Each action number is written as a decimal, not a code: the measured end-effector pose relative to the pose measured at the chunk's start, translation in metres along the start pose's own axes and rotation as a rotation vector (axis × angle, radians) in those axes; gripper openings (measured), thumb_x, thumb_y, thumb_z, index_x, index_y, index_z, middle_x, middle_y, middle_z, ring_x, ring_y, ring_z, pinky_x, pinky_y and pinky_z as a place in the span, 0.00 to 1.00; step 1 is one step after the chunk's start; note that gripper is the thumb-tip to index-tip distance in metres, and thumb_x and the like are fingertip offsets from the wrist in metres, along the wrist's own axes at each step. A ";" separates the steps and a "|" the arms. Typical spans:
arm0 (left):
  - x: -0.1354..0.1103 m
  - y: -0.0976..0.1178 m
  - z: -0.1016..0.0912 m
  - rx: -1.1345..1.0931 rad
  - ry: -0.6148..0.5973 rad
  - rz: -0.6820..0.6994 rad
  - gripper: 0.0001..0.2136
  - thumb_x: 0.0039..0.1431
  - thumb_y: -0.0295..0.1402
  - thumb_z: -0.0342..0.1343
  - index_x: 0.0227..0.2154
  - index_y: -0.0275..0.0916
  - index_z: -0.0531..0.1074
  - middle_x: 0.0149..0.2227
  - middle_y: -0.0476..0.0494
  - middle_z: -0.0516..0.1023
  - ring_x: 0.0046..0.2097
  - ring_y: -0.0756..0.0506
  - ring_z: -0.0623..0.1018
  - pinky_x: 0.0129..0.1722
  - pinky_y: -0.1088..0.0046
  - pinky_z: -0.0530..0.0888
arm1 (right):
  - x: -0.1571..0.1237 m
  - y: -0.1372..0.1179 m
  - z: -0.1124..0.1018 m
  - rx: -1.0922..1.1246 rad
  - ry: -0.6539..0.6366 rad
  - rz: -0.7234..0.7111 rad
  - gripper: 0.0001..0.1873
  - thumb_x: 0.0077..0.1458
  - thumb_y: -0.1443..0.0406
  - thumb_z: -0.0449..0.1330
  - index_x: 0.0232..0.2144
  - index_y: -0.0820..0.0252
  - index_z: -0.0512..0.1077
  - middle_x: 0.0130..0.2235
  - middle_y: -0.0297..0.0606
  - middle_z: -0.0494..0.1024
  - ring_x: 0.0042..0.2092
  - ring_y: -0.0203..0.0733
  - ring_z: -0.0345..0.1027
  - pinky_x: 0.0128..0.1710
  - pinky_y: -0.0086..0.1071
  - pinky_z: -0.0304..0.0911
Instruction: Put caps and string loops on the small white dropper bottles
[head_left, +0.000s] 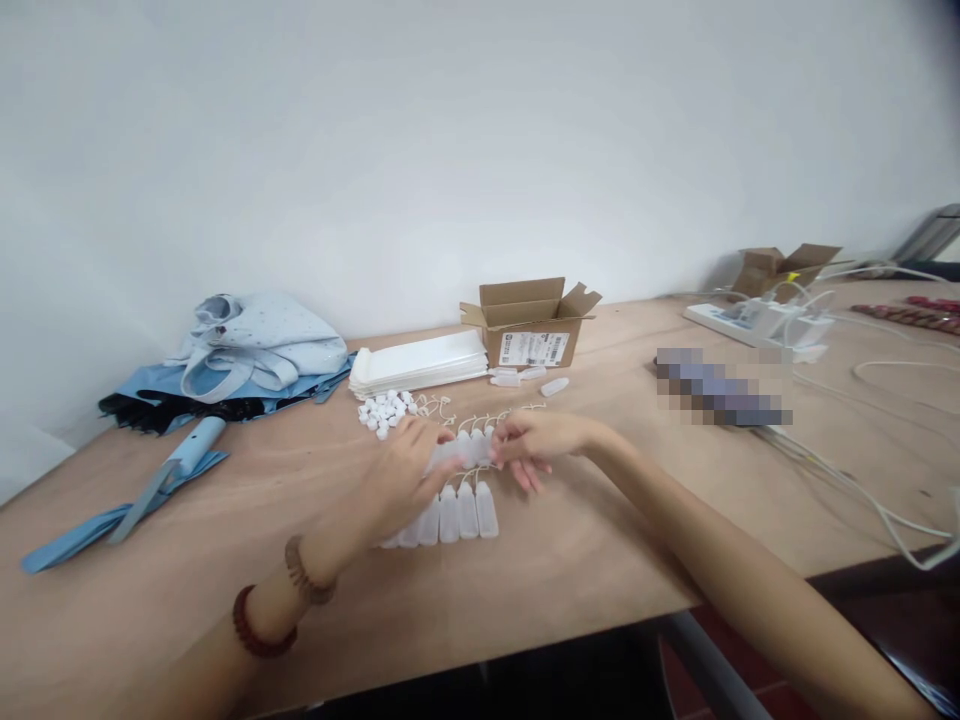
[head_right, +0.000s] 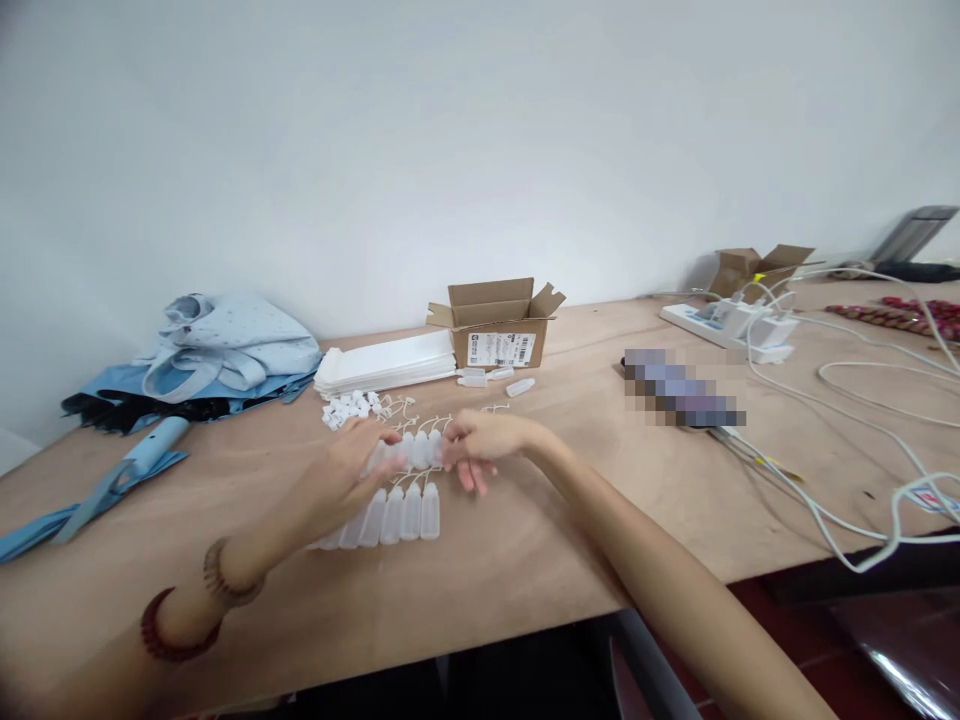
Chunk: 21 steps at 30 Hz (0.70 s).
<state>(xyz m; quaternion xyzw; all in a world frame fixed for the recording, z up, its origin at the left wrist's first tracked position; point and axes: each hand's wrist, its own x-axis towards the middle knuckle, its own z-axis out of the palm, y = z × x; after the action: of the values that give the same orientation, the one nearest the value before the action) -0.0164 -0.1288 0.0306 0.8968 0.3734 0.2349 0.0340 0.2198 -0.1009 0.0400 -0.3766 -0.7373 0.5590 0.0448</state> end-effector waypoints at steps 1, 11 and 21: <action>0.004 -0.009 -0.002 0.012 0.003 -0.019 0.13 0.64 0.39 0.43 0.38 0.37 0.67 0.40 0.40 0.73 0.45 0.41 0.68 0.46 0.61 0.66 | 0.000 0.002 -0.004 -0.003 0.114 -0.033 0.11 0.56 0.60 0.52 0.28 0.62 0.65 0.21 0.34 0.74 0.18 0.33 0.66 0.16 0.24 0.53; 0.050 -0.078 -0.004 0.170 -0.059 -0.132 0.12 0.58 0.32 0.47 0.32 0.36 0.76 0.33 0.41 0.78 0.39 0.41 0.72 0.45 0.62 0.65 | 0.008 0.055 -0.053 -0.621 1.065 0.154 0.11 0.54 0.69 0.50 0.37 0.65 0.71 0.40 0.48 0.75 0.42 0.46 0.67 0.39 0.32 0.57; 0.073 -0.071 0.018 0.156 -0.040 -0.060 0.12 0.58 0.31 0.48 0.36 0.36 0.77 0.35 0.39 0.77 0.42 0.40 0.70 0.45 0.62 0.65 | 0.007 0.078 -0.066 -0.764 1.046 0.249 0.13 0.51 0.72 0.51 0.37 0.64 0.72 0.44 0.48 0.73 0.47 0.47 0.64 0.42 0.30 0.56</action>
<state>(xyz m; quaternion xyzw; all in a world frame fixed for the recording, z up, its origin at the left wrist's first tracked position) -0.0099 -0.0253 0.0266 0.8896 0.4166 0.1862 -0.0214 0.2861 -0.0377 -0.0049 -0.6704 -0.7158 0.0023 0.1953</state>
